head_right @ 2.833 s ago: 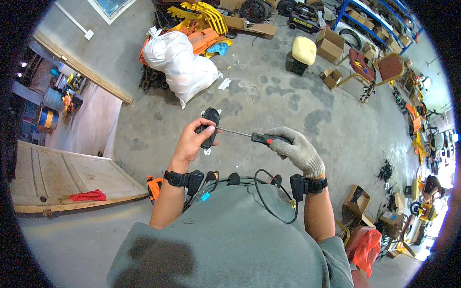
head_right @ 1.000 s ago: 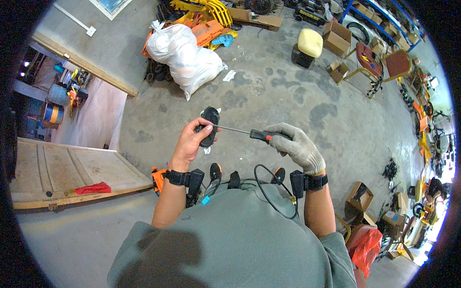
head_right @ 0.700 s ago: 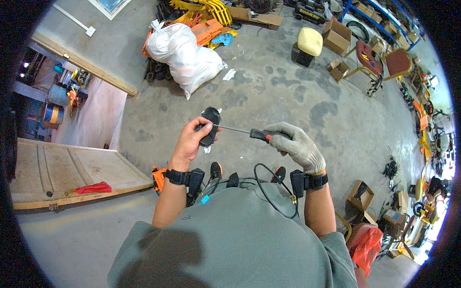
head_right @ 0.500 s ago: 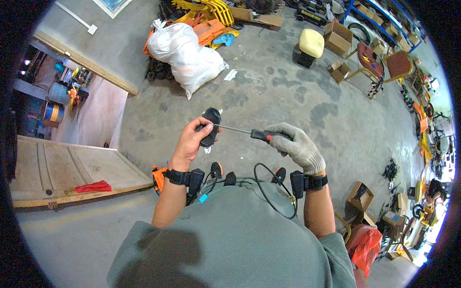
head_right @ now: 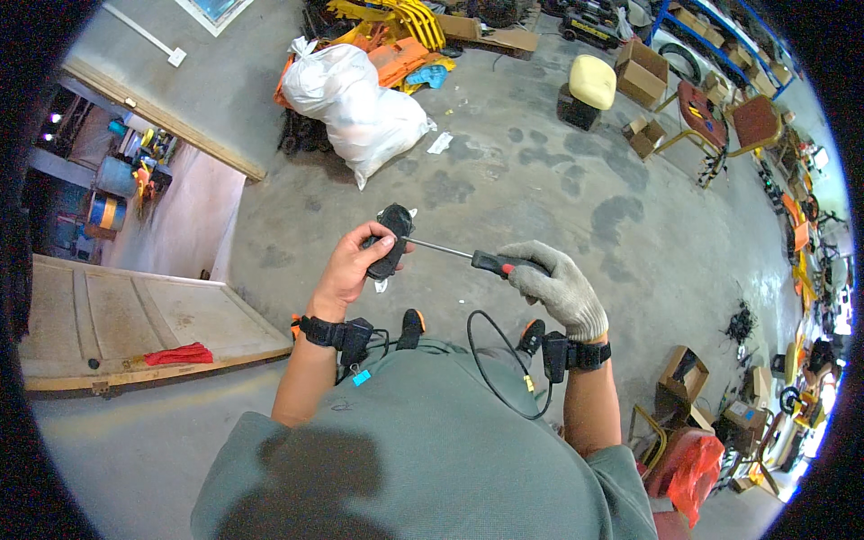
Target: The recorder is seen repairing or inspecting a motorcycle brake pad component using a screwdriver.
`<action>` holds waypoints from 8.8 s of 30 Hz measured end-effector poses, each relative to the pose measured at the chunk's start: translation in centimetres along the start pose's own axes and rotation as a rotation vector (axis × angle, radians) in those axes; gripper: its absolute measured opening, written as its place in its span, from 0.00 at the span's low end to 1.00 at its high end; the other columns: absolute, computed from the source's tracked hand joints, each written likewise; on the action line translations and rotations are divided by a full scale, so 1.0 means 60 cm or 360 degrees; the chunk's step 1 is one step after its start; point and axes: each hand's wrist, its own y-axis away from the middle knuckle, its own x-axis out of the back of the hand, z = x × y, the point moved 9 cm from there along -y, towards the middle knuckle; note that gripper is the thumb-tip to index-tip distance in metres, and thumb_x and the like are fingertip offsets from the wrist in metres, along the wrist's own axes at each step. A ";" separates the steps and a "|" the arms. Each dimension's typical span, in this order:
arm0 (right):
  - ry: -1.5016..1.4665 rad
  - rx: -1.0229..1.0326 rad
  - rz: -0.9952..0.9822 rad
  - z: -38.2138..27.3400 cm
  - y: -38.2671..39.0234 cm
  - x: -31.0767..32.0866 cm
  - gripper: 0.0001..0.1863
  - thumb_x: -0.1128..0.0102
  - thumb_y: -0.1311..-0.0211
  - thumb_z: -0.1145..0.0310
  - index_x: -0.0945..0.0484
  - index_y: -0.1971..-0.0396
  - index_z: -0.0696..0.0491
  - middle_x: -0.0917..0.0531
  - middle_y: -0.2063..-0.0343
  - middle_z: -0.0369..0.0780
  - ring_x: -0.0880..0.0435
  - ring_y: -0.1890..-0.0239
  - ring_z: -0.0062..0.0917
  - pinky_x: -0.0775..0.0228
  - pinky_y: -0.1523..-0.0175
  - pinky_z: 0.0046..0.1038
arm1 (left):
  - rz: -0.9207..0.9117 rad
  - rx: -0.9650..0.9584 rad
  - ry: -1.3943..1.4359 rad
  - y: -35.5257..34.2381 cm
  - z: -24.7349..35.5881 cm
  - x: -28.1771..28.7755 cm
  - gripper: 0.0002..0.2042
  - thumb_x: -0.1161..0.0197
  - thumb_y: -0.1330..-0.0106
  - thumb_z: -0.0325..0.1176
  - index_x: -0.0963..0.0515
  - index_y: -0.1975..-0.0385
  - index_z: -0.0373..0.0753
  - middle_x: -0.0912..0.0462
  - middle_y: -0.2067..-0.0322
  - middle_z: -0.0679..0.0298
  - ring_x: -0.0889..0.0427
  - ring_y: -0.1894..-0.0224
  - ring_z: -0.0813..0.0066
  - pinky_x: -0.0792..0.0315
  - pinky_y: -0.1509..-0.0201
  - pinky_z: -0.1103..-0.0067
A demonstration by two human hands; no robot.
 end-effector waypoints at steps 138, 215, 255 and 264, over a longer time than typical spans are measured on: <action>-0.0369 0.0342 0.0488 -0.079 0.045 0.110 0.16 0.40 0.36 0.72 0.27 0.49 0.59 0.19 0.72 0.38 0.21 0.73 0.18 0.29 0.68 0.19 | -0.0210 -0.0240 0.1281 -0.048 0.002 -0.128 0.26 0.60 0.24 0.31 0.44 0.26 0.51 0.29 0.36 0.48 0.22 0.42 0.47 0.22 0.41 0.56; -0.0216 -0.0259 0.0358 0.006 0.064 0.039 0.26 0.43 0.34 0.67 0.34 0.39 0.60 0.23 0.70 0.37 0.23 0.73 0.18 0.28 0.65 0.25 | 0.0136 -0.0059 0.0503 -0.044 -0.046 -0.071 0.22 0.37 0.31 0.25 0.31 0.38 0.34 0.22 0.47 0.59 0.19 0.46 0.66 0.21 0.44 0.72; -0.0021 -0.0074 0.0409 -0.009 0.059 0.047 0.28 0.39 0.37 0.66 0.34 0.41 0.62 0.21 0.67 0.41 0.21 0.71 0.22 0.26 0.64 0.27 | 0.0122 -0.0036 0.0489 -0.063 -0.038 -0.068 0.21 0.35 0.32 0.25 0.29 0.40 0.35 0.19 0.50 0.60 0.17 0.48 0.66 0.20 0.46 0.73; -0.0126 0.0032 0.0414 0.003 0.058 0.045 0.28 0.39 0.36 0.66 0.34 0.39 0.61 0.23 0.68 0.39 0.23 0.72 0.20 0.27 0.65 0.26 | 0.0108 -0.0056 0.0450 -0.062 -0.042 -0.067 0.20 0.36 0.31 0.25 0.27 0.40 0.36 0.19 0.49 0.61 0.17 0.49 0.66 0.21 0.46 0.73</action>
